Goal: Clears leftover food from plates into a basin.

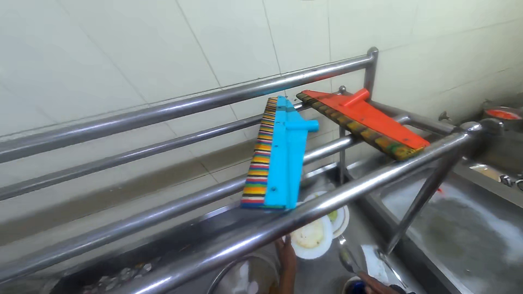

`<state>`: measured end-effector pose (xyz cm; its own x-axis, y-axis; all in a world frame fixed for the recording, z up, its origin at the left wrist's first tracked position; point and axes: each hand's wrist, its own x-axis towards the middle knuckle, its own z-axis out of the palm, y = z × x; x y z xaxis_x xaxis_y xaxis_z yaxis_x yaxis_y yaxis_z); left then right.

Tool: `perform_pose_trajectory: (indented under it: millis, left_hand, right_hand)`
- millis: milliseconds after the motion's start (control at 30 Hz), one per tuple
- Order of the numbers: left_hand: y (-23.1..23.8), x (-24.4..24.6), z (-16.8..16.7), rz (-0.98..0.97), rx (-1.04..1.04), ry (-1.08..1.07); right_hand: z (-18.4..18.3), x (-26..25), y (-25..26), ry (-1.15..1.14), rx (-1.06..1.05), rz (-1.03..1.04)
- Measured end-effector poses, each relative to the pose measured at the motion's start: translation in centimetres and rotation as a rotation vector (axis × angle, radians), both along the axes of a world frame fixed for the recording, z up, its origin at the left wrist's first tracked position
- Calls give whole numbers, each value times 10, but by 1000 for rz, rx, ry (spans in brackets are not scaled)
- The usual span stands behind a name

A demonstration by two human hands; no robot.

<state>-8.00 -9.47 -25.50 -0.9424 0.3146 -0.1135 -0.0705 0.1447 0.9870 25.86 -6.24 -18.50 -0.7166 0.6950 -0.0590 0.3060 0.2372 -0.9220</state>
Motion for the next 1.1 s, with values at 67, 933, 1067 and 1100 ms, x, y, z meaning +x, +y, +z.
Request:
perform_pose_trajectory:
  millis: [67,933,1067,1100]
  left_hand:
    - [-43,4,8,89,39,-26]
    - [-304,80,47,454,10,-19]
    - [-308,87,46,451,74,-27]
    - [-310,87,45,454,80,-24]
  right_hand:
    - [7,-23,-9,-133,89,107]
    - [-13,-198,-216,-397,476,589]
    - [-36,-211,-162,-624,365,355]
    - [-36,-205,-155,-632,355,343]
